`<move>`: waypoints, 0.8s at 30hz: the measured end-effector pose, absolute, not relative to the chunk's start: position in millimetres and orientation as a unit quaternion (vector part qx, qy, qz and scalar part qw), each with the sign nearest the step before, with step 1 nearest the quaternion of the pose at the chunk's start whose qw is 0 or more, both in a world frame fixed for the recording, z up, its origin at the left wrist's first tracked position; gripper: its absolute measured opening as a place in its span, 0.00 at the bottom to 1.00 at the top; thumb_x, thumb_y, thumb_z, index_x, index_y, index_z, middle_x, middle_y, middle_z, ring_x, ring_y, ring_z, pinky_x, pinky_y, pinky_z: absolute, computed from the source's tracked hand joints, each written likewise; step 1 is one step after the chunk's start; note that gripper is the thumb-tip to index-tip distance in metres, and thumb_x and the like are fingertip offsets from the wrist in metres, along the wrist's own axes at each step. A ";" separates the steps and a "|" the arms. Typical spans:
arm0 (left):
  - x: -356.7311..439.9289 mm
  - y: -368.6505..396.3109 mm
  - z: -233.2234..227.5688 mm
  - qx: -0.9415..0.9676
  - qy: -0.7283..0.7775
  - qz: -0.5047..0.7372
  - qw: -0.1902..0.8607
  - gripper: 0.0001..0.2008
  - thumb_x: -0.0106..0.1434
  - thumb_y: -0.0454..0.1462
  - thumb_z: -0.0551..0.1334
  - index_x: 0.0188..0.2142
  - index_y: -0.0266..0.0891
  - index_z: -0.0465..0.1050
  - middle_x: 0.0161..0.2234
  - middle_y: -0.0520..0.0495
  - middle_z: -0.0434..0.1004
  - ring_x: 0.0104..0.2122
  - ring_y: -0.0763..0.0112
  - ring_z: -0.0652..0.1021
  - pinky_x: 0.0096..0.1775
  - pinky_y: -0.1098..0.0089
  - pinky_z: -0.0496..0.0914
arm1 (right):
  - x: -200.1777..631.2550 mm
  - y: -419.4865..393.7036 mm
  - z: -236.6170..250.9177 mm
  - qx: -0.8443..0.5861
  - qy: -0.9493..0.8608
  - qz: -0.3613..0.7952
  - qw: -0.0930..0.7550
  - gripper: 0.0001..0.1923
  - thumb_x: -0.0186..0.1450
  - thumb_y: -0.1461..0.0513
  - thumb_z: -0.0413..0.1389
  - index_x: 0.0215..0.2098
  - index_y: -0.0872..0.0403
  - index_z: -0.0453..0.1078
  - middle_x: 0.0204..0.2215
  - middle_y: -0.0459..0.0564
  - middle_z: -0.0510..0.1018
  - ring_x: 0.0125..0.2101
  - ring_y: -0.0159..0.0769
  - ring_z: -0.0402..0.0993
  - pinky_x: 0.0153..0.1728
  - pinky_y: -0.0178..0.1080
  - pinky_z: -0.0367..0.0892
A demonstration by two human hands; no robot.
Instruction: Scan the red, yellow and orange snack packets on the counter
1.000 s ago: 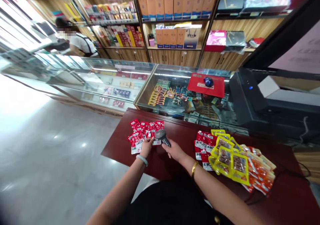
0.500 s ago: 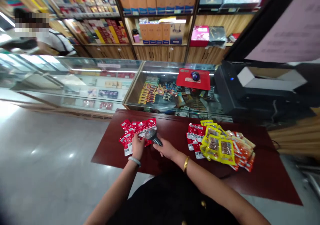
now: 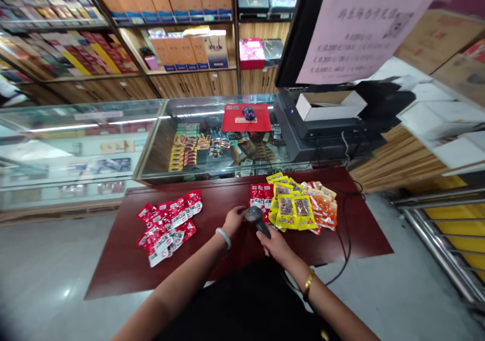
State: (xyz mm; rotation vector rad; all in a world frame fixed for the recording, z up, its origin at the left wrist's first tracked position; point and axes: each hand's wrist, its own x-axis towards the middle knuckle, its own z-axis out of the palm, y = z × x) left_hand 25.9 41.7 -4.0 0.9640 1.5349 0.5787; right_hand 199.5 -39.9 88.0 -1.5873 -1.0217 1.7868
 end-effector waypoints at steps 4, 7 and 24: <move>53.3 80.2 -11.6 0.450 0.675 0.224 0.541 0.17 0.61 0.34 0.62 0.50 0.34 0.75 0.40 0.40 0.81 0.34 0.70 0.79 0.37 0.73 0.70 | 220.2 -43.0 87.6 -0.597 -0.344 0.659 0.303 0.26 0.56 0.42 0.58 0.40 0.52 0.62 0.17 0.33 0.61 0.12 0.24 0.56 0.15 0.31 0.56; 66.3 102.8 -13.1 0.463 0.705 0.191 0.502 0.14 0.61 0.36 0.63 0.46 0.33 0.76 0.40 0.39 0.81 0.37 0.67 0.79 0.38 0.73 0.69 | 230.2 -42.0 86.1 -0.598 -0.333 0.657 0.317 0.27 0.56 0.41 0.58 0.39 0.52 0.62 0.18 0.34 0.61 0.13 0.24 0.56 0.15 0.32 0.56; 37.4 65.6 24.1 0.573 0.691 0.193 0.397 0.19 0.66 0.46 0.55 0.28 0.39 0.77 0.26 0.48 0.76 0.26 0.72 0.71 0.31 0.73 0.60 | 218.0 -23.2 94.2 -0.582 -0.361 0.667 0.294 0.25 0.56 0.42 0.59 0.37 0.51 0.62 0.17 0.34 0.62 0.12 0.25 0.57 0.16 0.32 0.55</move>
